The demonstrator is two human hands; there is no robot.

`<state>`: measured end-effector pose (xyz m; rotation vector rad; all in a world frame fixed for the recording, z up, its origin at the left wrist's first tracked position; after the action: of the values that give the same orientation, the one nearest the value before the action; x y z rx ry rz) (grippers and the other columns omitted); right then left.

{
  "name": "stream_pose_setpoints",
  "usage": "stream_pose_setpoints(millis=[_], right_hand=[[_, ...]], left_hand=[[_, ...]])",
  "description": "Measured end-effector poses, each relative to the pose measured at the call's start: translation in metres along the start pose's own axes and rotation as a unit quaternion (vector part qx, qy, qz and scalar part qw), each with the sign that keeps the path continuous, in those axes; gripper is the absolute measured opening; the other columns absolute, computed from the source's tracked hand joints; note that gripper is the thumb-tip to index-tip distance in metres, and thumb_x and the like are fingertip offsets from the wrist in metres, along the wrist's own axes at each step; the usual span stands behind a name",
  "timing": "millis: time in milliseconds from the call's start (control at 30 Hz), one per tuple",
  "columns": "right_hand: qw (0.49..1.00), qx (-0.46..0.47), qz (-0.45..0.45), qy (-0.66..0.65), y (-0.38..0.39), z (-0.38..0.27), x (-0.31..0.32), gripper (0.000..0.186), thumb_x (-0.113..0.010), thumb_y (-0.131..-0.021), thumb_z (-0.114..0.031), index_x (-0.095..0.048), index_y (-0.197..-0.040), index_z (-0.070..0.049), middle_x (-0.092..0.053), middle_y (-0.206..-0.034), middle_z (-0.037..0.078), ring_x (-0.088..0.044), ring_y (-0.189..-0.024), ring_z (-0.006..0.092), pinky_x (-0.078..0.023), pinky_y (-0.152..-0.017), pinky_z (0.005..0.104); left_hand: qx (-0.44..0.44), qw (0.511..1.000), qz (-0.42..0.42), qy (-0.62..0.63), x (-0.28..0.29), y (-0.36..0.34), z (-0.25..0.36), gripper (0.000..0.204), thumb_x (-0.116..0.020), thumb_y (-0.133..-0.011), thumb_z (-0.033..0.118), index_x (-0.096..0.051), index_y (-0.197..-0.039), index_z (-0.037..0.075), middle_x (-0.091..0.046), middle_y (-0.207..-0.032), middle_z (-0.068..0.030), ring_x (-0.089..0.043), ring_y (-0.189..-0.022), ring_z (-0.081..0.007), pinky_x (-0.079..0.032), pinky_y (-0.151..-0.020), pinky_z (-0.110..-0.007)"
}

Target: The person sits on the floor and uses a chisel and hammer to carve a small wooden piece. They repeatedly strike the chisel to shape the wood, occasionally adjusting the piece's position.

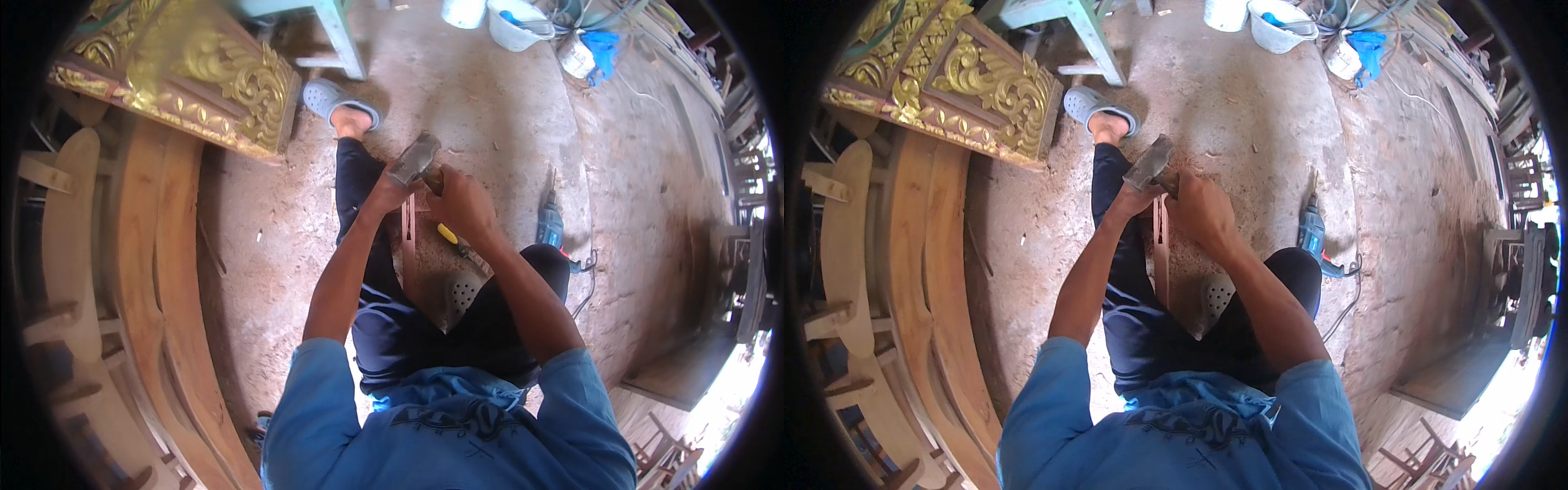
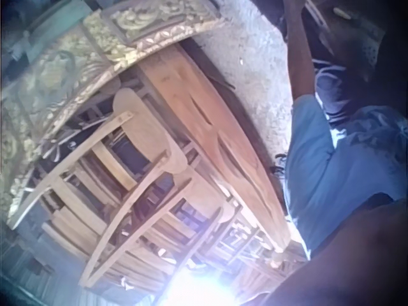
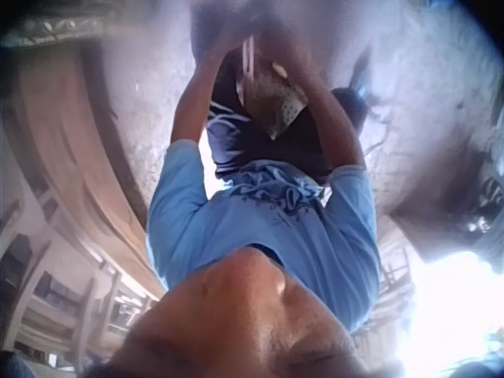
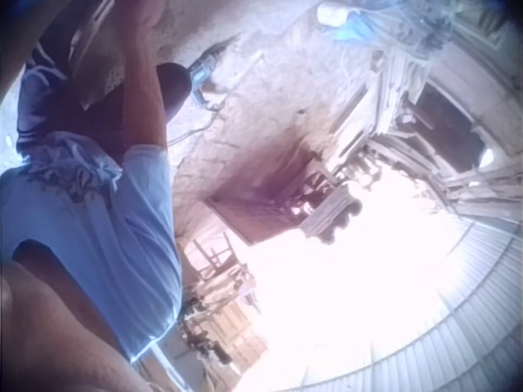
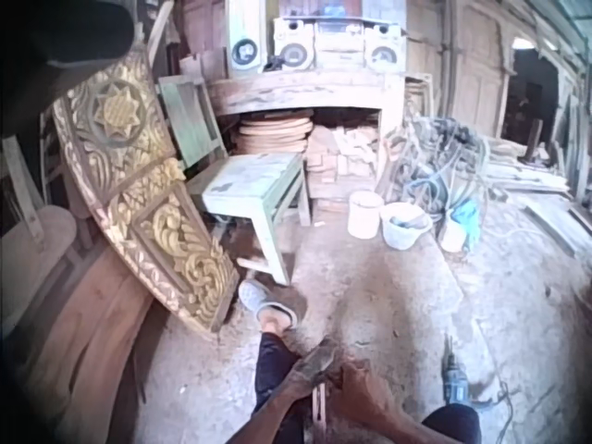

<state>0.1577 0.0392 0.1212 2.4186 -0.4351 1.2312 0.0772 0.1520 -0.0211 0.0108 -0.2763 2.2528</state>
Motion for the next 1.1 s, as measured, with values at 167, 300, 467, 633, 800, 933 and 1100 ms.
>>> stream_pose_setpoints(millis=[167, 300, 467, 633, 800, 933, 1100], right_hand=[[0.991, 0.001, -0.019, -0.131, 0.032, 0.034, 0.022, 0.035, -0.074, -0.081, -0.024, -0.066, -0.103, 0.002, -0.069, -0.084, 0.024, -0.069, -0.081, 0.0395, -0.054, -0.075, 0.0439], [0.984, -0.055, 0.055, -0.159, 0.083, 0.053, 0.08, 0.033, -0.073, -0.083, -0.019, -0.064, -0.103, 0.005, -0.066, -0.072, 0.016, -0.064, -0.065, 0.0257, -0.052, -0.064, 0.0402], [0.956, -0.207, 0.022, -0.207, 0.115, 0.079, 0.092, 0.027, -0.071, -0.083, -0.016, -0.066, -0.102, 0.003, -0.061, -0.063, 0.004, -0.057, -0.052, 0.0118, -0.045, -0.052, 0.0296], [0.945, -0.197, 0.02, -0.26, 0.122, 0.065, 0.078, 0.023, -0.071, -0.084, -0.014, -0.067, -0.101, 0.0, -0.059, -0.062, 0.002, -0.055, -0.05, 0.0092, -0.043, -0.05, 0.0266], [0.949, -0.159, 0.025, -0.27, 0.121, 0.044, 0.089, 0.025, -0.074, -0.082, -0.012, -0.068, -0.103, 0.0, -0.063, -0.066, 0.002, -0.056, -0.052, 0.0082, -0.043, -0.051, 0.0267], [0.947, -0.143, 0.032, -0.286, 0.115, 0.03, 0.108, 0.027, -0.073, -0.082, -0.01, -0.068, -0.106, 0.0, -0.063, -0.067, 0.002, -0.056, -0.054, 0.008, -0.043, -0.051, 0.0267], [0.951, -0.1, 0.026, -0.291, 0.111, 0.005, 0.117, 0.028, -0.072, -0.081, -0.009, -0.068, -0.107, 0.001, -0.065, -0.072, 0.002, -0.057, -0.06, 0.0077, -0.044, -0.054, 0.0267]], left_hand=[[0.143, 0.988, -0.038, -0.047, -0.014, 0.024, 0.0, 0.04, -0.08, -0.083, 0.009, -0.064, -0.119, 0.006, -0.068, -0.116, -0.006, -0.064, -0.111, -0.0235, -0.05, -0.097, -0.038], [-0.058, 0.981, -0.042, -0.181, -0.04, 0.09, 0.048, 0.028, -0.086, -0.078, 0.023, -0.063, -0.089, 0.011, -0.066, -0.101, -0.0068, -0.064, -0.108, -0.0278, -0.05, -0.095, -0.043], [-0.131, 0.968, -0.005, -0.214, -0.034, 0.075, 0.035, 0.033, -0.086, -0.078, 0.025, -0.057, -0.081, 0.012, -0.058, -0.082, -0.0053, -0.063, -0.088, -0.0228, -0.05, -0.084, -0.039], [0.187, 0.977, 0.084, 0.055, 0.013, -0.06, -0.036, 0.03, -0.079, -0.088, 0.029, -0.059, -0.077, 0.011, -0.058, -0.066, 0.0018, -0.055, -0.06, -0.0088, -0.045, -0.059, -0.027], [0.185, 0.98, 0.045, 0.059, -0.002, -0.063, -0.017, 0.028, -0.081, -0.087, 0.024, -0.059, -0.075, 0.011, -0.054, -0.06, 0.0045, -0.049, -0.054, -0.0057, -0.041, -0.053, -0.025], [0.078, 0.991, 0.089, 0.058, -0.007, -0.01, 0.021, 0.027, -0.081, -0.086, 0.015, -0.056, -0.074, 0.012, -0.051, -0.063, 0.0075, -0.046, -0.058, -0.0027, -0.038, -0.053, -0.023], [0.081, 0.994, 0.049, 0.056, -0.017, 0.023, 0.037, 0.026, -0.078, -0.088, 0.011, -0.056, -0.075, 0.011, -0.046, -0.067, 0.0094, -0.042, -0.061, -0.0012, -0.036, -0.056, -0.022]])
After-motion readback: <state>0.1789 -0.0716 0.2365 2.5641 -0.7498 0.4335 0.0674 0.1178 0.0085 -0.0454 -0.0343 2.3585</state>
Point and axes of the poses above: each hand's wrist, its own y-axis away from the middle knuckle, its own x-axis out of the back of the hand, z = x × y, the point moved 7 cm from there along -y, towards the middle knuckle
